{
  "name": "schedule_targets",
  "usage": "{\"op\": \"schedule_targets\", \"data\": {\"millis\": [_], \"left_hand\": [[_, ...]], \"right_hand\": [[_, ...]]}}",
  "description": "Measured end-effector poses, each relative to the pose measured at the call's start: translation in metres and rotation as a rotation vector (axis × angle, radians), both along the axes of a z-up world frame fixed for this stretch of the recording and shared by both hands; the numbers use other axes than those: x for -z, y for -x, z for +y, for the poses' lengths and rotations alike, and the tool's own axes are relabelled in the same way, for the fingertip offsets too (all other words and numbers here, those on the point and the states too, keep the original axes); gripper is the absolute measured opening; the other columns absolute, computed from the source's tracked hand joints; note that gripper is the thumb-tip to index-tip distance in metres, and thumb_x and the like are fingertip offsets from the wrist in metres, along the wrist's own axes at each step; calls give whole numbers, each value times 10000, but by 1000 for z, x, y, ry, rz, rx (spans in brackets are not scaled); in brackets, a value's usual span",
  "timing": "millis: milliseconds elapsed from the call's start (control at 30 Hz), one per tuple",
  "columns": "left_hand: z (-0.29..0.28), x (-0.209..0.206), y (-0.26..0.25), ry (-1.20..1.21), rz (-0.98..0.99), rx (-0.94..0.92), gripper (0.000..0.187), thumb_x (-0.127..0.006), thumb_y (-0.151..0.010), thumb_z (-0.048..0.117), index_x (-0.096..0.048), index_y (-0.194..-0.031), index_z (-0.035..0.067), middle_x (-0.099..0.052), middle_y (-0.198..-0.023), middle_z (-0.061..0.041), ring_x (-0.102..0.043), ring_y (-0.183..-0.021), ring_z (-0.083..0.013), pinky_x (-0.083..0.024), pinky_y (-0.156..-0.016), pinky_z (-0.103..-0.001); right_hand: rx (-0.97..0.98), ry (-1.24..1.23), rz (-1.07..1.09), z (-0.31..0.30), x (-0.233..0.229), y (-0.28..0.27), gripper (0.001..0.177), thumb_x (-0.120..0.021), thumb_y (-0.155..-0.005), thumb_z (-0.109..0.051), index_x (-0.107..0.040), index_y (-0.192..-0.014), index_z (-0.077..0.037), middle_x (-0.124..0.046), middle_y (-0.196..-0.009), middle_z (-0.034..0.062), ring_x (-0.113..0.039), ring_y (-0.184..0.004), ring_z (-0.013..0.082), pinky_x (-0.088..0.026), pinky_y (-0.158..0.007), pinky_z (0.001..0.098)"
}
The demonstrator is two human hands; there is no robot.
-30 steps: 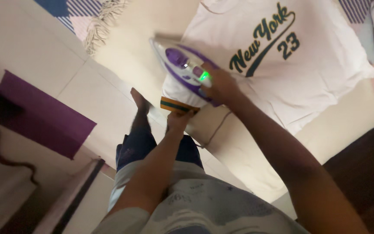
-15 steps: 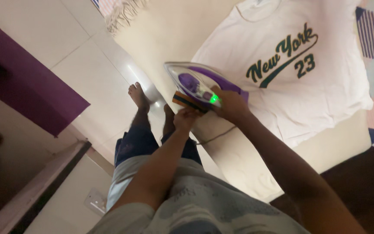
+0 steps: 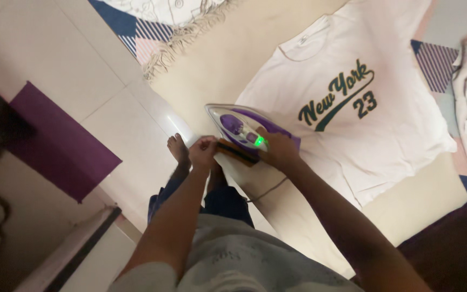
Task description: The person irons a white t-shirt on a bed using a purple electric iron. They smooth the shirt, iron the front and back, flip it over, and continue ironing until the shirt is wrinkle-free.
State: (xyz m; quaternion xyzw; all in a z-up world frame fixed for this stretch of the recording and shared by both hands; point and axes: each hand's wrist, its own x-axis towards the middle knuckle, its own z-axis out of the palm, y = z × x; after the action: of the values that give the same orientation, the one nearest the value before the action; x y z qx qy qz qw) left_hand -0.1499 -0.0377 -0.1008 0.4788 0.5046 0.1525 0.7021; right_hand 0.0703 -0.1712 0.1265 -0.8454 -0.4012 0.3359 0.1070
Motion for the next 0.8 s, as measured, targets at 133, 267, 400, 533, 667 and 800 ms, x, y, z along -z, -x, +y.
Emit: {"op": "schedule_targets", "data": {"millis": [133, 267, 400, 533, 667, 800], "left_hand": [[18, -13, 1, 30, 7, 293, 206, -806, -883, 125, -743, -1049, 20, -772, -955, -72, -725, -860, -141, -599, -783, -282], [7, -18, -5, -91, -47, 309, 230, -835, -838, 95, -734, -1033, 23, -785, -976, -100, -753, -909, -159, -612, -837, -289], [-1, -5, -5, -135, 182, 316, 228, -815, -794, 79, -783, -1019, 68, -803, -978, -82, -766, -910, -152, -606, -846, -280], [14, 0, -5, -137, 332, 398, 231, -858, -754, 123, -798, -976, 97, -810, -932, -74, -778, -849, -168, -622, -818, -302], [33, -36, -29, -473, 539, 753, 207, -828, -791, 216, -806, -963, 103, -791, -920, -111, -765, -893, -271, -595, -852, -383], [34, -87, -71, -784, 365, 782, 497, -714, -865, 172, -568, -1305, -5, -571, -1349, -225, -599, -1221, -421, -526, -1013, -451]], "right_hand": [[278, 233, 296, -5, -34, -1, 347, -656, -838, -255, -576, -1174, -219, -702, -684, 125, -711, -542, 311, -612, -630, 484], [242, 178, 233, 4, -42, -2, 312, -655, -839, -255, -599, -1146, -230, -696, -636, 114, -701, -513, 282, -590, -635, 469], [201, -24, 87, 13, -23, 7, 371, -716, -783, -248, -611, -1137, -211, -711, -719, 130, -705, -629, 333, -539, -646, 507], [417, 54, 103, -12, -5, 17, 471, -738, -786, -271, -618, -1240, -238, -726, -774, 173, -721, -696, 375, -564, -701, 497], [730, -271, -18, -77, 1, 22, 474, -796, -849, -301, -621, -1252, -123, -746, -874, 205, -712, -813, 402, -576, -712, 494], [1275, -235, 294, -136, 2, 34, 496, -736, -862, -338, -585, -1249, -66, -761, -888, 119, -734, -629, 261, -610, -600, 421]]}}
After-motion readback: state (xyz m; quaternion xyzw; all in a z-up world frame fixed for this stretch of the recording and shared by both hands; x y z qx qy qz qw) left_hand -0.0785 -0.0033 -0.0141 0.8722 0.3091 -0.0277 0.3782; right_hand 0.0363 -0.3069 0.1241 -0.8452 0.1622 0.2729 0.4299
